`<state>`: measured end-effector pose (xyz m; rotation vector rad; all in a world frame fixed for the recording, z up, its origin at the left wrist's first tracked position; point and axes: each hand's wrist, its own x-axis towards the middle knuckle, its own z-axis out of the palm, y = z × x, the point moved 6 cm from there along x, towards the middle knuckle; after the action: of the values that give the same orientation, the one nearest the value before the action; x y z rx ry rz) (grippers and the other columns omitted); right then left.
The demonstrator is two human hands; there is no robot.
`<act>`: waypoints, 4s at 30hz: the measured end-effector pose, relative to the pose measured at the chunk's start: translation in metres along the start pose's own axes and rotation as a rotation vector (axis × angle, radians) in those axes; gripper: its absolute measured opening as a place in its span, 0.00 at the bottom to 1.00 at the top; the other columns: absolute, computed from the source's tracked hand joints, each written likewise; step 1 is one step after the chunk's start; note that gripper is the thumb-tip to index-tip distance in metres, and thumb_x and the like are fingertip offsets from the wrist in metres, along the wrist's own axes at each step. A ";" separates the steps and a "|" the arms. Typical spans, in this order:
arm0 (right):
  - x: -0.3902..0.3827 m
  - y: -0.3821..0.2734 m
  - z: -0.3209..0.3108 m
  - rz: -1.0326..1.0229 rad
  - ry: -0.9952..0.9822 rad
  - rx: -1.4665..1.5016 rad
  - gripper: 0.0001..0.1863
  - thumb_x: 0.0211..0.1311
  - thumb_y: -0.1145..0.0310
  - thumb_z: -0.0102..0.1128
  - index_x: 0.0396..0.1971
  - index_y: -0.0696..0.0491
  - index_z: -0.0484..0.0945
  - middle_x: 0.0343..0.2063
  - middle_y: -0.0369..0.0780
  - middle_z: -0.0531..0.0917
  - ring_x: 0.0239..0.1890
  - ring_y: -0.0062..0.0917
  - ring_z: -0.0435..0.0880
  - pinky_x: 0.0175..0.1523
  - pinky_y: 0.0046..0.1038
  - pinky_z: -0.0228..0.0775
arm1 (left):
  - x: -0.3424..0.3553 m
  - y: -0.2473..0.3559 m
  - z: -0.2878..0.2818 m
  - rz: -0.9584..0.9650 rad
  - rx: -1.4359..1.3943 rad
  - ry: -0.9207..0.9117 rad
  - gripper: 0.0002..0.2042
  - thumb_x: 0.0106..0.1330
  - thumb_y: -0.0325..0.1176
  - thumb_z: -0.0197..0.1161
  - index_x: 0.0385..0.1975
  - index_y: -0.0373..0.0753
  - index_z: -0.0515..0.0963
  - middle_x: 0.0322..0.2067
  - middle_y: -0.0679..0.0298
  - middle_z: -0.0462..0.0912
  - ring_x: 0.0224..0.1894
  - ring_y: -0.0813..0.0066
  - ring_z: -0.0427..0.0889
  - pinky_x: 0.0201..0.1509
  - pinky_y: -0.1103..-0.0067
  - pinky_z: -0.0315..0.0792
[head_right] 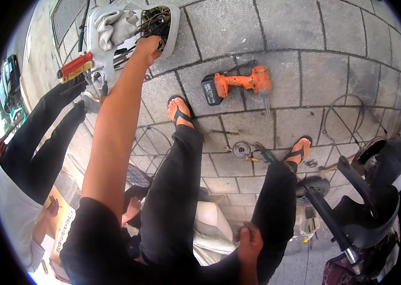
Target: The person works on a scooter wheel lying on the sidewalk. They use a hammer and a screwdriver to tap and pry at the wheel hub, then use a cordless drill to remove or tighten fasteners. The person repeatedly flips the wheel and continues to work on the hub area.
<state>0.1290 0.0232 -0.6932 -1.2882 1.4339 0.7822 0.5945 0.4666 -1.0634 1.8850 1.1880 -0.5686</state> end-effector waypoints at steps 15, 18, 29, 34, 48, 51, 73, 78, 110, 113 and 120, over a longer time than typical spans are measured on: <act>0.020 0.015 0.003 0.124 0.034 0.017 0.12 0.73 0.74 0.57 0.52 0.62 0.78 0.32 0.44 0.85 0.26 0.24 0.84 0.32 0.26 0.78 | 0.018 -0.019 0.022 -0.067 -0.226 -0.007 0.14 0.59 0.24 0.69 0.44 0.29 0.81 0.35 0.57 0.85 0.35 0.70 0.82 0.35 0.71 0.76; 0.020 0.020 0.002 0.107 0.025 0.012 0.12 0.74 0.71 0.56 0.51 0.62 0.77 0.31 0.44 0.84 0.24 0.25 0.84 0.30 0.26 0.78 | 0.015 -0.024 0.021 0.016 -0.446 0.008 0.06 0.67 0.25 0.68 0.39 0.33 0.79 0.32 0.59 0.84 0.32 0.71 0.81 0.37 0.74 0.78; 0.021 0.026 -0.006 0.149 -0.004 0.005 0.13 0.73 0.72 0.57 0.52 0.62 0.78 0.32 0.45 0.85 0.26 0.26 0.84 0.32 0.27 0.79 | -0.076 -0.024 0.021 0.054 -0.958 -0.063 0.17 0.73 0.18 0.52 0.61 0.29 0.63 0.45 0.50 0.80 0.36 0.63 0.85 0.36 0.69 0.82; 0.024 0.032 -0.015 0.158 -0.027 -0.004 0.14 0.73 0.72 0.55 0.53 0.63 0.77 0.32 0.46 0.85 0.26 0.28 0.85 0.31 0.28 0.79 | -0.131 -0.047 0.036 0.113 -0.715 -0.137 0.24 0.73 0.21 0.53 0.68 0.27 0.59 0.59 0.48 0.76 0.44 0.61 0.86 0.37 0.72 0.81; 0.033 0.034 -0.016 0.122 -0.041 0.038 0.14 0.74 0.71 0.56 0.52 0.62 0.77 0.32 0.46 0.85 0.25 0.26 0.84 0.30 0.27 0.79 | -0.065 0.008 0.007 0.820 -0.256 0.481 0.14 0.62 0.25 0.59 0.46 0.25 0.79 0.50 0.46 0.81 0.52 0.54 0.83 0.57 0.67 0.76; 0.029 0.032 -0.010 0.131 -0.023 0.029 0.13 0.75 0.70 0.56 0.52 0.62 0.77 0.32 0.45 0.84 0.24 0.27 0.84 0.29 0.27 0.79 | -0.046 0.033 -0.004 0.457 -0.061 0.532 0.21 0.66 0.29 0.56 0.57 0.23 0.75 0.54 0.43 0.81 0.56 0.54 0.83 0.62 0.69 0.75; 0.041 0.019 0.016 0.187 -0.045 0.054 0.12 0.72 0.73 0.57 0.50 0.61 0.78 0.32 0.43 0.85 0.25 0.24 0.84 0.31 0.25 0.78 | 0.064 0.060 -0.037 0.348 0.922 0.271 0.30 0.60 0.44 0.53 0.54 0.23 0.78 0.55 0.33 0.80 0.61 0.41 0.79 0.64 0.61 0.71; 0.041 0.018 0.023 0.184 -0.038 0.016 0.11 0.73 0.73 0.57 0.50 0.61 0.78 0.31 0.43 0.85 0.25 0.23 0.83 0.31 0.25 0.78 | 0.101 0.039 -0.037 0.219 0.519 0.386 0.30 0.63 0.45 0.49 0.54 0.22 0.78 0.56 0.34 0.79 0.61 0.41 0.77 0.65 0.61 0.69; 0.050 0.002 0.042 0.206 -0.056 0.053 0.10 0.73 0.73 0.57 0.49 0.61 0.79 0.31 0.42 0.86 0.24 0.23 0.83 0.31 0.25 0.78 | 0.191 0.008 -0.045 0.221 1.079 0.065 0.25 0.62 0.48 0.64 0.53 0.37 0.81 0.38 0.47 0.88 0.40 0.52 0.89 0.43 0.62 0.80; 0.048 0.006 0.041 0.188 -0.044 0.075 0.10 0.73 0.73 0.57 0.49 0.61 0.79 0.30 0.42 0.86 0.24 0.23 0.83 0.31 0.25 0.78 | 0.171 0.008 -0.047 0.258 0.975 0.136 0.24 0.62 0.47 0.64 0.51 0.36 0.81 0.38 0.47 0.88 0.40 0.51 0.89 0.43 0.62 0.80; 0.049 0.007 0.040 0.188 -0.072 0.051 0.10 0.73 0.74 0.57 0.49 0.61 0.79 0.31 0.42 0.86 0.26 0.23 0.84 0.32 0.25 0.78 | 0.142 -0.008 -0.058 0.327 0.877 0.235 0.22 0.61 0.46 0.64 0.47 0.35 0.82 0.37 0.46 0.88 0.38 0.48 0.88 0.42 0.61 0.80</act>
<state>0.1365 0.0463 -0.7517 -1.0864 1.5215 0.9016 0.6488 0.5901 -1.1370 2.8845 0.7748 -0.7712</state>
